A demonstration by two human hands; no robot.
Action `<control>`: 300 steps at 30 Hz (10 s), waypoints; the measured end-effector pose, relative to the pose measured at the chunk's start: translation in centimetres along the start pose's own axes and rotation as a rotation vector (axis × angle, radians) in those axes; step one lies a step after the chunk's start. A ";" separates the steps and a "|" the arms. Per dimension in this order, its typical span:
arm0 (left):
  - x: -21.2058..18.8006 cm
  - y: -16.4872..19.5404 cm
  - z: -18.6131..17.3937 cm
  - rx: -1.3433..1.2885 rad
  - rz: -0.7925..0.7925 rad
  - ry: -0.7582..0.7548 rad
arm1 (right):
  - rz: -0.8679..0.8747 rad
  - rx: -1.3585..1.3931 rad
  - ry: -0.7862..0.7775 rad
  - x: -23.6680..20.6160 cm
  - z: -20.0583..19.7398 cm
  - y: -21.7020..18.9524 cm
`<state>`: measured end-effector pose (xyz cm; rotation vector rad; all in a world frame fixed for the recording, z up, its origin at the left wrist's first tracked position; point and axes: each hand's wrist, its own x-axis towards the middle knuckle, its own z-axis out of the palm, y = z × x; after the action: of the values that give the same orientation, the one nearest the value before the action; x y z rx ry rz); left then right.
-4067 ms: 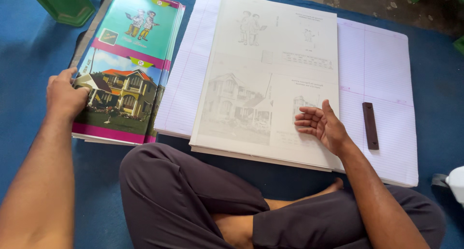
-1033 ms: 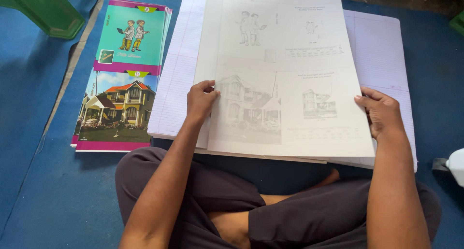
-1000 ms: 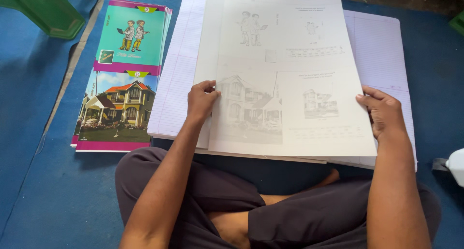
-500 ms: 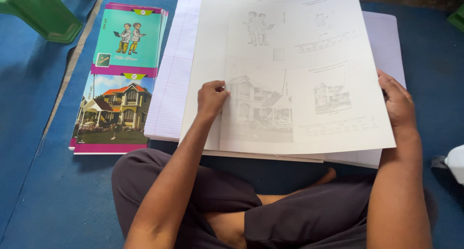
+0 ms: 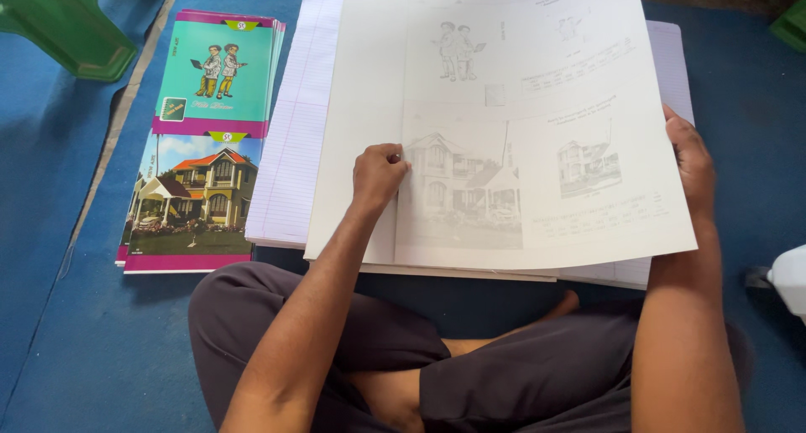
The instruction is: The person sits on the floor and folds a stack of printed booklets in half using a small wooden block to press and crease the fold. They repeatedly align the pages, press the fold, and stack the finished booklets to the side.
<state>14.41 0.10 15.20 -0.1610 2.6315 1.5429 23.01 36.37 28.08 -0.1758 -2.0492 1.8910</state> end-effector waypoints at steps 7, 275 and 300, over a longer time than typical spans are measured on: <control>0.4 -0.5 0.7 -0.047 0.126 0.125 | -0.119 -0.061 -0.013 0.1 1.1 1.4; 4.5 7.8 5.4 1.126 0.184 -0.453 | 0.320 -1.263 -0.076 4.7 -4.1 14.8; 4.7 7.1 5.3 1.109 0.222 -0.420 | 0.296 -1.182 -0.073 2.6 -1.4 9.8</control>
<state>8.95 7.97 18.13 0.4765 2.7369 -0.0516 19.67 39.59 18.93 -0.7093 -3.0335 0.5424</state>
